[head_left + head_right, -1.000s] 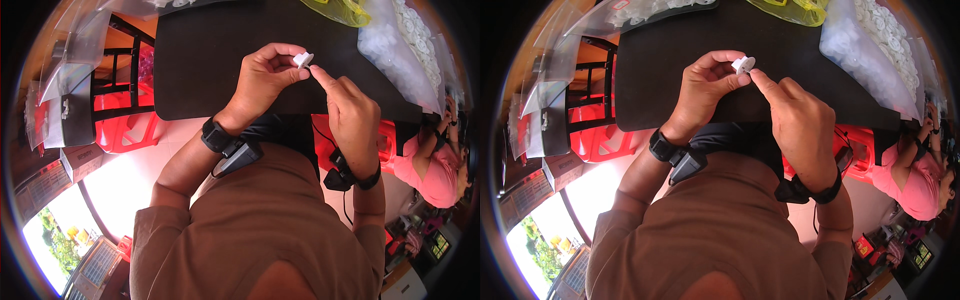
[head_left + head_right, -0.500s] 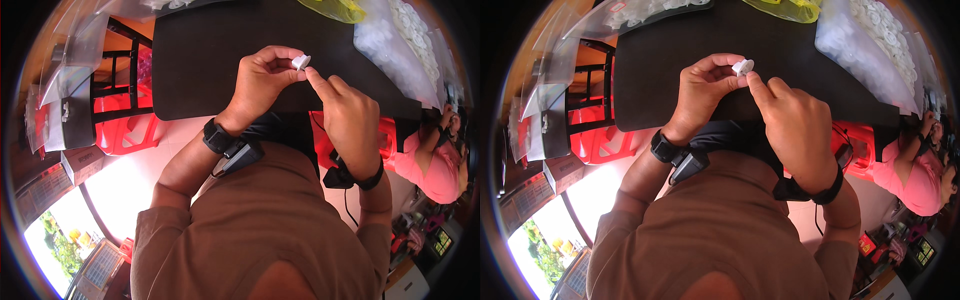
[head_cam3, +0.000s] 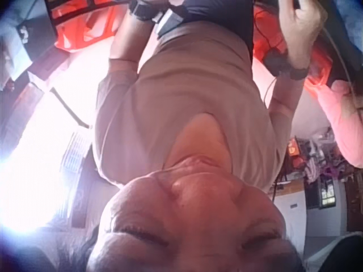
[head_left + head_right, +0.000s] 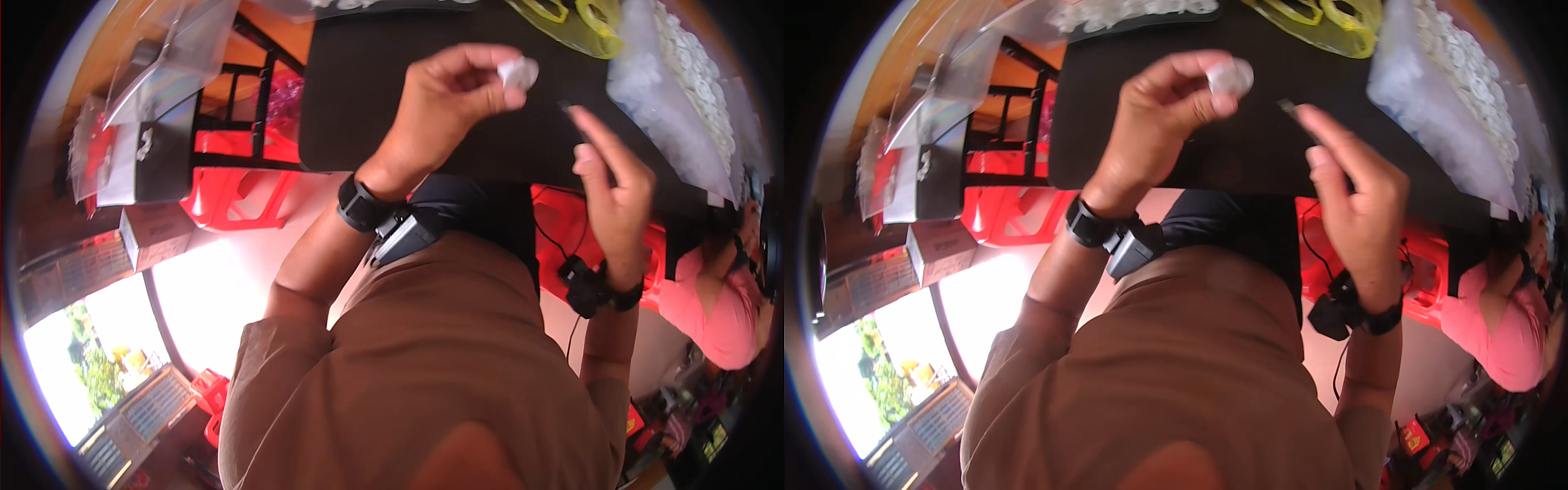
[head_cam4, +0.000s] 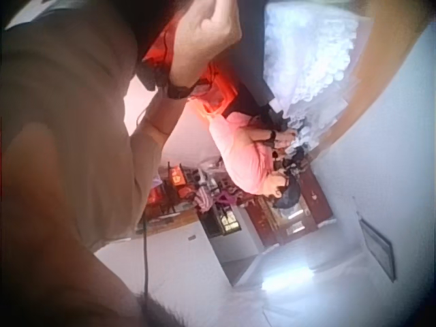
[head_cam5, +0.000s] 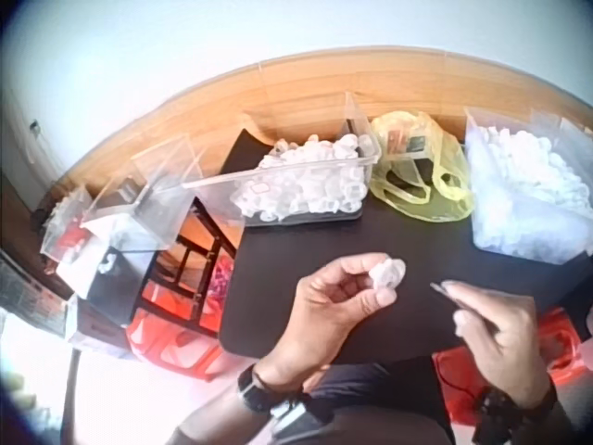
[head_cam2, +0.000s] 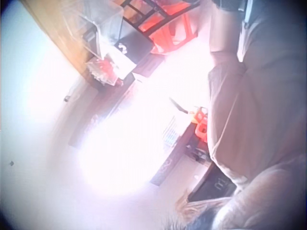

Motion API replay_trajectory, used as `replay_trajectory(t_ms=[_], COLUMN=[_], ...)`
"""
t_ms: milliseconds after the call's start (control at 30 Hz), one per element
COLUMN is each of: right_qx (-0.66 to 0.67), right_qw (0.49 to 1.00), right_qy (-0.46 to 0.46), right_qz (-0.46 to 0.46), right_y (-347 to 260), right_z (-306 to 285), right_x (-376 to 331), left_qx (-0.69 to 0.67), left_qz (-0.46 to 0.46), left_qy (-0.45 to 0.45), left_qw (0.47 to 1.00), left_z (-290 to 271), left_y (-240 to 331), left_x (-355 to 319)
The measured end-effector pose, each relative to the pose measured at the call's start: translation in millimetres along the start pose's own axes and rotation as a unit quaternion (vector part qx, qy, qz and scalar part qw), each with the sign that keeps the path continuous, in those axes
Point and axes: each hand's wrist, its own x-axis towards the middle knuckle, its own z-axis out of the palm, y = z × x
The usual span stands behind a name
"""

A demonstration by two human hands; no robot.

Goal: The person picks up a white plastic component and uses a thin metal tool to press into its center before placing it in a bin and repeating the process.

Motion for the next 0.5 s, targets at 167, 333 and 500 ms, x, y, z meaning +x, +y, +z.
replay_trajectory(t_ms=[167,333,500], right_qx=[-0.092,-0.193,-0.212], right_qw=[0.995,0.981,0.977], right_qy=[-0.002,-0.019,-0.03], right_qz=[0.033,-0.017,-0.01], right_y=[39,59,67], right_z=[0,16,20], right_x=[12,25,30], left_qx=[-0.222,-0.424,-0.452], left_qz=[0.115,0.109,0.04], left_qy=[-0.059,-0.191,-0.362], left_qw=[0.966,0.879,0.814], left_z=[-22,-24,-15], left_y=[109,174,241], left_x=[5,-24,-73])
